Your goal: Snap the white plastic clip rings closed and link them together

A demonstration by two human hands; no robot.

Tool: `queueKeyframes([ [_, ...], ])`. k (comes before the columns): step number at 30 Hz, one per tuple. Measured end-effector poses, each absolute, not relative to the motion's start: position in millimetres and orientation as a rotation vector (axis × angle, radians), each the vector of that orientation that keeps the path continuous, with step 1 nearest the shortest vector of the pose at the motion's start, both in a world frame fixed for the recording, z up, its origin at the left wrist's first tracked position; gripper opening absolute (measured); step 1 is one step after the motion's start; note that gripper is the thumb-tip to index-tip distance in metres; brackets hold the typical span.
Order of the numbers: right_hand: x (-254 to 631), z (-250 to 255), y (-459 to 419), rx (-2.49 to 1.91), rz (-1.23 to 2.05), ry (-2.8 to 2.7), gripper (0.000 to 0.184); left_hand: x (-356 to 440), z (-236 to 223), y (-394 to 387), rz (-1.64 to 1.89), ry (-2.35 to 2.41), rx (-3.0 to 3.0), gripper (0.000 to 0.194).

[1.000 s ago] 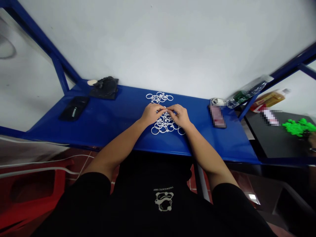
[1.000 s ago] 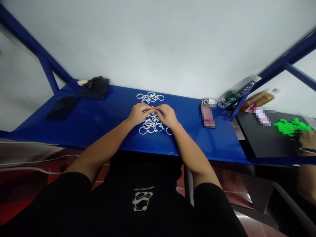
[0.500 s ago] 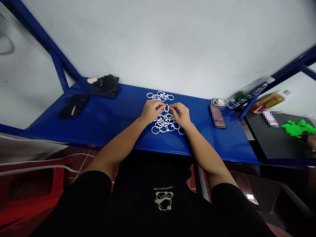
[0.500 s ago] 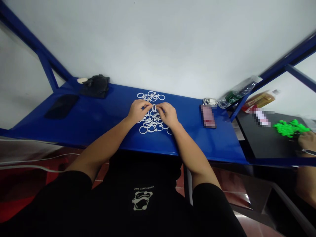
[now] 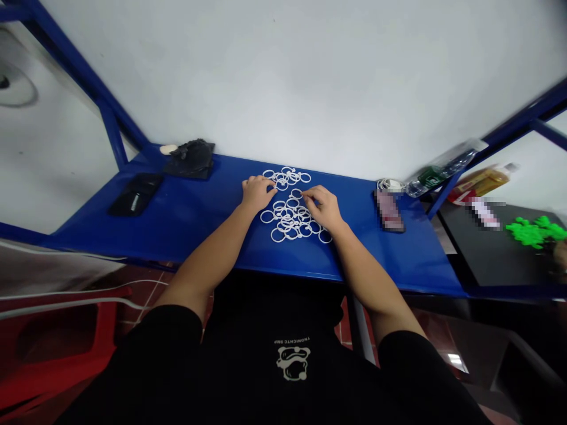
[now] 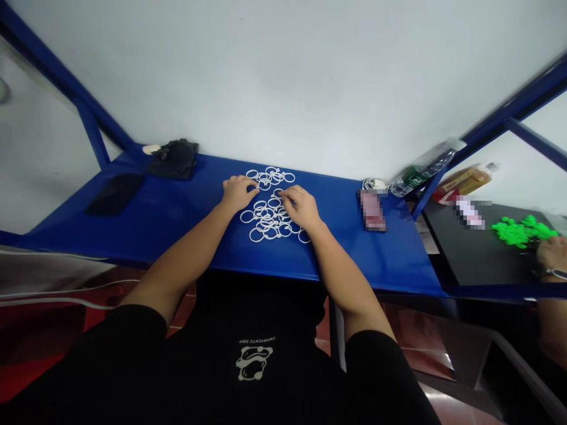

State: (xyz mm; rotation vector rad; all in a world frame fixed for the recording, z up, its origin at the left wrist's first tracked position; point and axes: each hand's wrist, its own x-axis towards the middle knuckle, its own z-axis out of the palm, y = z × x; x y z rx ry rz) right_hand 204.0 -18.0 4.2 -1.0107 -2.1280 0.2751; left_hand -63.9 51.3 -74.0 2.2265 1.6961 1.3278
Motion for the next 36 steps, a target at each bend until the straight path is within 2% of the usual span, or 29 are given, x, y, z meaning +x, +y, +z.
queueKeyframes([
  [4, 204.1, 3.0, -16.8, -1.01, 0.282, -2.161, 0.027, -56.4, -65.6, 46.9, 1.376, 1.693, 2.198, 0.019],
  [9, 204.4, 2.2, -18.4, -1.032, 0.29, -2.165, 0.028, -42.3, -44.0, 23.7, 1.519, 1.577, 2.173, 0.005],
  [14, 202.3, 1.9, -21.1, -0.936, 0.265, -2.129, 0.029, -25.4, -26.0, -2.9, 1.526, 1.369, 2.301, 0.01],
  [23, 201.8, -0.6, -20.7, -0.976, 0.271, -2.184, 0.034, -16.9, -21.1, -11.9, 1.542, 1.011, 2.444, 0.013],
  [32, 202.6, -0.4, -21.9, -1.011, 0.216, -2.195, 0.041, -15.3, -13.7, -17.9, 1.522, 1.019, 2.456, 0.019],
  [36, 205.3, 2.7, -22.0, -0.974, 0.092, -2.249, 0.044, -14.4, -15.7, -18.1, 1.506, 1.004, 2.475, 0.02],
])
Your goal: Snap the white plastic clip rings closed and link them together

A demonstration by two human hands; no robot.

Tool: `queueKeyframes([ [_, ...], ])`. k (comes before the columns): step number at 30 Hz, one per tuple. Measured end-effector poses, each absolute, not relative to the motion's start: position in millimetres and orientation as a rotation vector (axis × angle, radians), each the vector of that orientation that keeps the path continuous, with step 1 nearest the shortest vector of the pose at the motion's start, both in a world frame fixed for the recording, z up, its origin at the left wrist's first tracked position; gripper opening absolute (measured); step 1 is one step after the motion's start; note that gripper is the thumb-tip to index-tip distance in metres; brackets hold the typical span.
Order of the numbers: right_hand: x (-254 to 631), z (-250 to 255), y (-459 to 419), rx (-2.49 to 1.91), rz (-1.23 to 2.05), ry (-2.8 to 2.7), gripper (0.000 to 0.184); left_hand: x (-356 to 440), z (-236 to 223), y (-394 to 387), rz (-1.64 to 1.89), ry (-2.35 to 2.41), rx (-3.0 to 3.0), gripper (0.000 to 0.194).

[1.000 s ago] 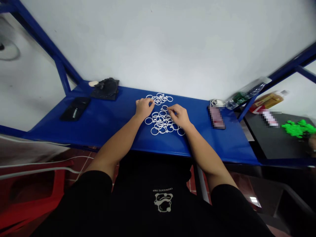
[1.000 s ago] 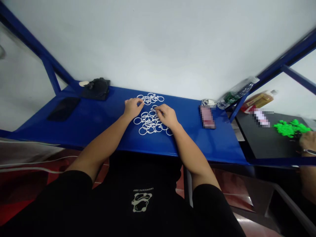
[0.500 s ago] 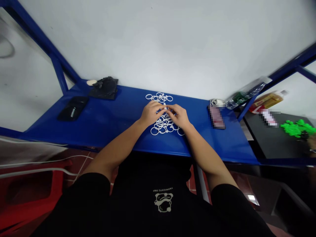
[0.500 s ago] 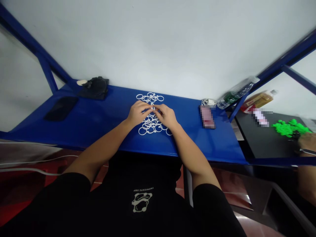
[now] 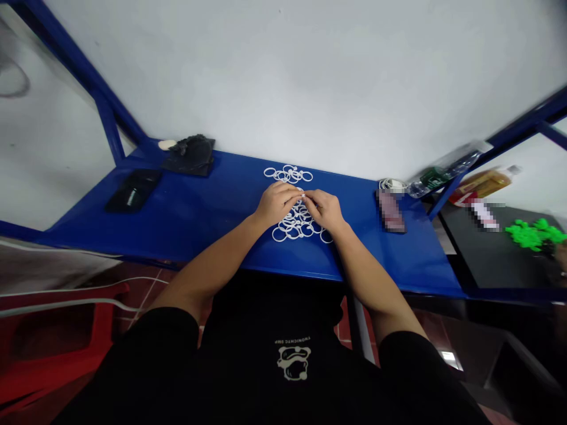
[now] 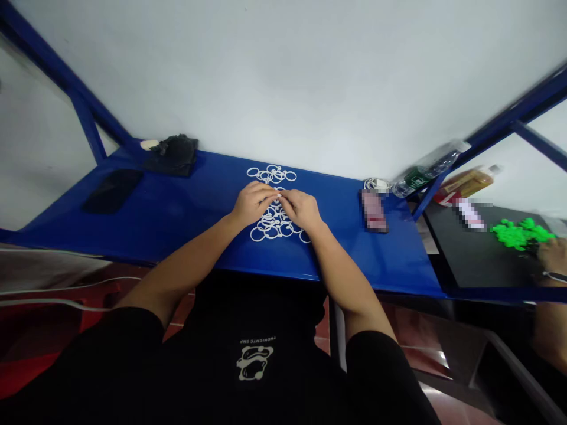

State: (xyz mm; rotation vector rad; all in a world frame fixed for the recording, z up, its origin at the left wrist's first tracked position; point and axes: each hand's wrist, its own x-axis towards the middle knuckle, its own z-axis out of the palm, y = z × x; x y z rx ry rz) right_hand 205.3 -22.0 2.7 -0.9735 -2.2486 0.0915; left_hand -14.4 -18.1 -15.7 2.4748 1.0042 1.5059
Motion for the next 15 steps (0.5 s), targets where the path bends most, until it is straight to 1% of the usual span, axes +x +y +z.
queueKeyframes([
  [5, 205.1, 3.0, -24.8, -0.958, -0.039, -2.278, 0.042, -12.8, -20.8, -15.3, 1.484, 0.934, 2.488, 0.022],
  [11, 199.1, 0.9, -26.8, -0.989, 0.009, -2.254, 0.042, -12.4, -20.2, -16.1, 1.486, 0.894, 2.491, 0.021],
  [15, 202.1, 3.0, -23.9, -1.013, 0.06, -2.203, 0.04, -15.3, -21.8, -10.9, 1.426, 0.996, 2.473, 0.021],
])
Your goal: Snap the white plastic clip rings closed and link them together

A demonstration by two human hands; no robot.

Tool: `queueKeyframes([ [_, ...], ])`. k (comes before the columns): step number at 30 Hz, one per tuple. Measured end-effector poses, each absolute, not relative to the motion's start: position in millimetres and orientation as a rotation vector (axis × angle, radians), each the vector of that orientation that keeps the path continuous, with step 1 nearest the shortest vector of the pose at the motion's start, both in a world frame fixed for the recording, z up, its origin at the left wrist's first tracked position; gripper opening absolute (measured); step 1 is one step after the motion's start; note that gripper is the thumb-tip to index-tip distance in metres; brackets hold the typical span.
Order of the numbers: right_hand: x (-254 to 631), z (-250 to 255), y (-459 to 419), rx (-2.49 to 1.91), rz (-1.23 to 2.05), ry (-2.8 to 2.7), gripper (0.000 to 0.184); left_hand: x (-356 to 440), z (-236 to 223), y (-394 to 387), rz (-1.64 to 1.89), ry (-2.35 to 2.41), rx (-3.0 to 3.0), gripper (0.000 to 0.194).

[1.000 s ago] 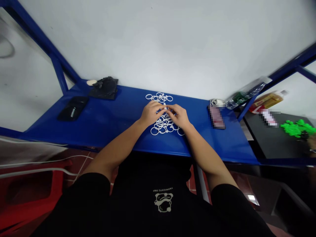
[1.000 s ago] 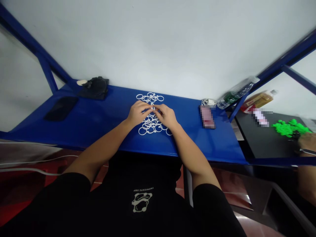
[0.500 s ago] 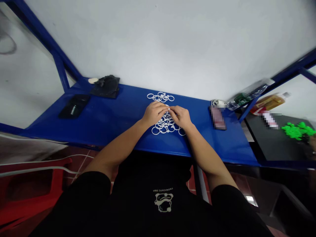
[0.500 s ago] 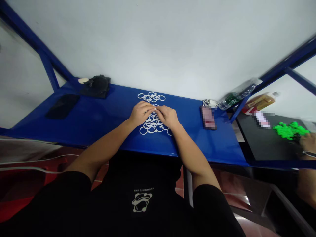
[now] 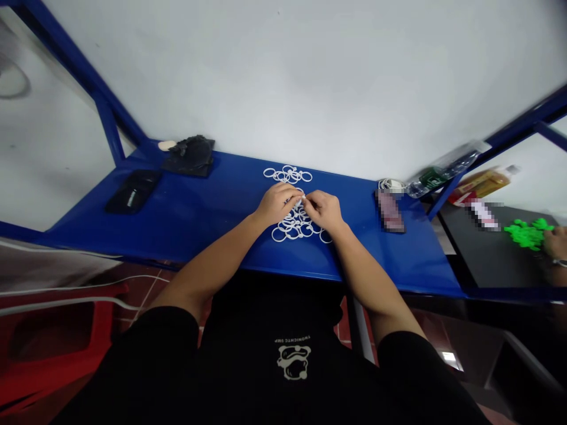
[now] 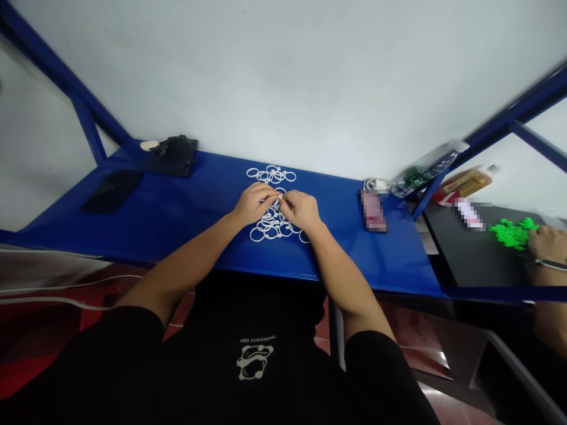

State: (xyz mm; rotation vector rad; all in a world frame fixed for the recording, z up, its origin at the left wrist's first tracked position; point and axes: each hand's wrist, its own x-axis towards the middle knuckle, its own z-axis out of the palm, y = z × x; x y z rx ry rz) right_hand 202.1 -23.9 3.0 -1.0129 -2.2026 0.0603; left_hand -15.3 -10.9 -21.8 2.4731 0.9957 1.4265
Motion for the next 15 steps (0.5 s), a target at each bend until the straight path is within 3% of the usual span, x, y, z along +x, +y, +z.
queueKeyframes([
  [5, 211.3, 6.1, -19.4, -1.095, 0.108, -2.106, 0.039, -43.9, -34.2, 16.5, 1.305, 1.432, 2.36, 0.029],
  [8, 212.9, 6.5, -17.9, -1.136, 0.176, -2.086, 0.038, -63.7, -41.4, 32.1, 1.086, 1.669, 2.281, 0.044],
  [12, 210.3, 6.3, -17.4, -1.2, 0.259, -2.107, 0.033, -71.6, -41.8, 38.0, 0.769, 1.753, 2.277, 0.063],
  [15, 208.9, 5.9, -16.4, -1.229, 0.31, -2.149, 0.029, -67.8, -35.9, 34.2, 0.645, 1.78, 2.297, 0.062],
])
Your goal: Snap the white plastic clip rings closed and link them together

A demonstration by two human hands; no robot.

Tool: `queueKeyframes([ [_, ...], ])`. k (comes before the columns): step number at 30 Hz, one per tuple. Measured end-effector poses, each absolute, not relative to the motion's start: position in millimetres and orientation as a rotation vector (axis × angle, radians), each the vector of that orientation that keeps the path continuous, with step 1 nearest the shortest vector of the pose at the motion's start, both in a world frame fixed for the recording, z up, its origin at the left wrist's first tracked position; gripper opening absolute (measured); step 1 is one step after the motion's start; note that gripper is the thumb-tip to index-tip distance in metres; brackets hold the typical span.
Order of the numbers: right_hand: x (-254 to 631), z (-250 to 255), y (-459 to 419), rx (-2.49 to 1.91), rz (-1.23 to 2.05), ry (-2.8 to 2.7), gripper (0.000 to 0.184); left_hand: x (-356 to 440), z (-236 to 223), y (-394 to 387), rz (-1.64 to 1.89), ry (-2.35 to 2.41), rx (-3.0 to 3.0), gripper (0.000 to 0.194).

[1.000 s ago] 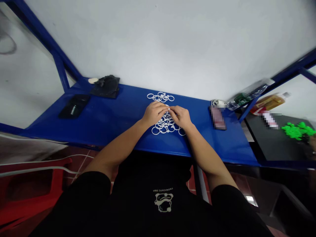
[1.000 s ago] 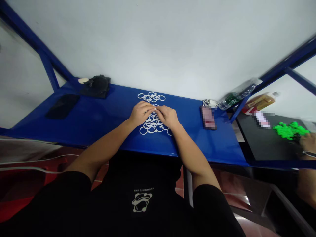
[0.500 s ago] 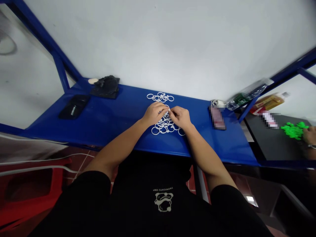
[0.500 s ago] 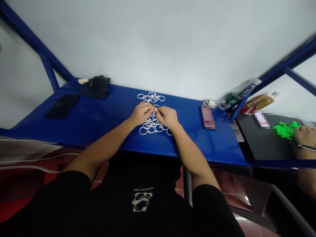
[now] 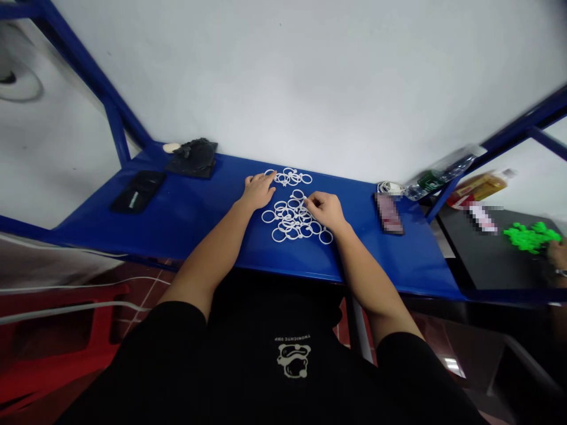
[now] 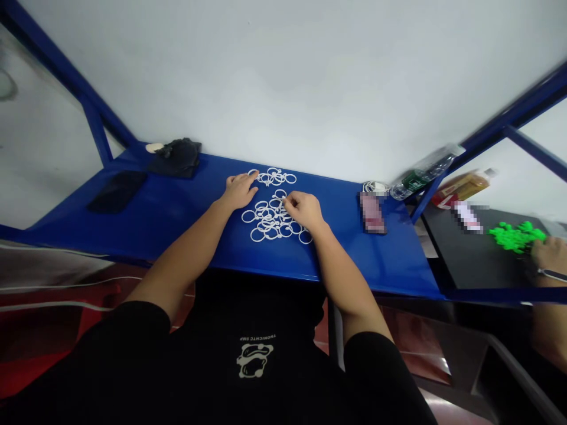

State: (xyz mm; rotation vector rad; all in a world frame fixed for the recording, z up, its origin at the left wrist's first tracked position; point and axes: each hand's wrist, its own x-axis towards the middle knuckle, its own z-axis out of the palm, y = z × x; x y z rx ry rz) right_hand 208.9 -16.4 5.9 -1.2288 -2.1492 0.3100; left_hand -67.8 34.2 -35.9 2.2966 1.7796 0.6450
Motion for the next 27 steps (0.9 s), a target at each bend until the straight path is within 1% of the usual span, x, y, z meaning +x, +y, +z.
queueKeyframes([
  [5, 209.4, 3.5, -13.4, -1.197, 0.389, -2.229, 0.022, -61.7, -24.9, 25.0, 0.584, 1.887, 2.298, 0.047],
  [9, 210.1, 2.3, -13.0, -1.178, 0.394, -2.254, 0.021, -57.2, -19.0, 19.5, 0.576, 1.899, 2.3, 0.038],
  [11, 210.2, 2.2, -13.5, -1.166, 0.38, -2.247, 0.02, -54.0, -16.5, 15.5, 0.664, 1.854, 2.312, 0.034],
  [13, 209.8, 1.8, -14.3, -1.155, 0.365, -2.214, 0.019, -49.4, -14.8, 9.9, 0.827, 1.764, 2.334, 0.032],
  [16, 208.5, 0.1, -15.3, -1.119, 0.35, -2.16, 0.025, -39.4, -15.5, 0.4, 1.112, 1.544, 2.358, 0.024],
  [18, 207.5, -1.5, -15.8, -1.082, 0.335, -2.141, 0.028, -32.2, -17.6, -4.6, 1.242, 1.359, 2.377, 0.02],
  [22, 206.4, -3.5, -16.1, -1.042, 0.29, -2.16, 0.027, -23.8, -20.5, -8.4, 1.291, 1.1, 2.447, 0.018],
  [27, 206.4, -3.8, -16.0, -1.015, 0.281, -2.198, 0.027, -24.0, -18.2, -8.1, 1.3, 1.091, 2.457, 0.013],
])
